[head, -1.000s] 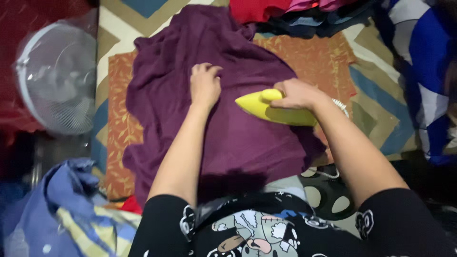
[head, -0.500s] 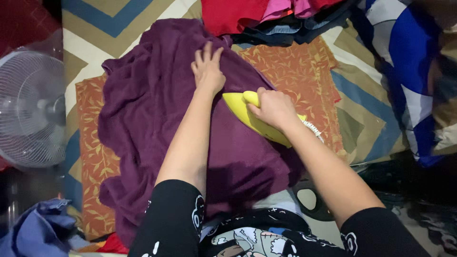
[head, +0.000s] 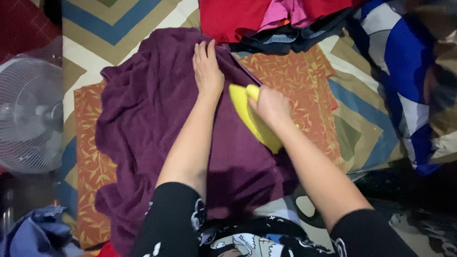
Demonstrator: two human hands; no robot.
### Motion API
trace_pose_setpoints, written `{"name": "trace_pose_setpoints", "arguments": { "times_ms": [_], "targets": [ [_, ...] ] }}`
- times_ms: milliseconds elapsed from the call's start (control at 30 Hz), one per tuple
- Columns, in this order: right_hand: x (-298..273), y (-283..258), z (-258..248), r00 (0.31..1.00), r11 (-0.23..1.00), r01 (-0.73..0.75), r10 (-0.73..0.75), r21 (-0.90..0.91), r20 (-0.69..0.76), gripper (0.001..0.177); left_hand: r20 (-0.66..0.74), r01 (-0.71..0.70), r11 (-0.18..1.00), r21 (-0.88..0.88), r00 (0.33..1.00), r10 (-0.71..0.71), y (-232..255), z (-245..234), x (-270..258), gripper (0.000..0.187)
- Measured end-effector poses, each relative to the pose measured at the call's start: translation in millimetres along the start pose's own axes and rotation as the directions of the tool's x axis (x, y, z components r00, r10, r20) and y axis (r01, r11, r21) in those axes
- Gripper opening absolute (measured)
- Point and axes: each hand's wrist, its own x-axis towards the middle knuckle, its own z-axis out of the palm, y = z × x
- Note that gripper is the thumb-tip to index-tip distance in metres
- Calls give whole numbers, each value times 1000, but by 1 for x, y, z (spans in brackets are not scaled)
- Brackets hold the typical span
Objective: The person irons a purple cloth on a patterned mat using a yellow iron. They repeatedly smooth the fabric, adjust its position, and iron different sections to remove wrinkles.
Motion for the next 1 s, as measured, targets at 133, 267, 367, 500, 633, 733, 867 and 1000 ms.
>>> {"name": "trace_pose_setpoints", "arguments": {
  "times_ms": [133, 267, 367, 500, 633, 733, 867, 1000],
  "targets": [
    [27, 4, 12, 995, 997, -59, 62, 46, -73, 43, 85, -98, 995, -6, 992, 98, -15, -43, -46, 80],
    [31, 5, 22, 991, 995, -81, 86, 51, -102, 44, 236, -106, 993, 49, 967, 92, -17, -82, -124, 82],
    [24, 14, 22, 988, 991, -123, 128, 54, -92, 48, 352, -82, 993, 85, 935, 47, -18, -105, -172, 83],
    [17, 29, 15, 976, 978, -206, 208, 33, -63, 53, 404, 8, 976, 216, 910, -97, -33, -133, -205, 79],
    [10, 24, 8, 975, 981, -195, 196, 23, -104, 50, 363, 107, 947, 302, 906, -218, -55, -158, -221, 81],
    [0, 9, -5, 992, 997, -75, 76, -11, 104, 51, 360, 163, 925, 343, 887, -289, -70, -172, -233, 83],
    [-23, -50, 0, 976, 990, 64, -88, 125, 200, 46, 261, 123, 942, 311, 942, -209, -74, -171, -242, 80],
    [-29, -120, 20, 962, 956, 272, -272, 112, -14, 37, 246, 127, 945, 301, 947, -205, -74, -167, -249, 78]
  ]
}}
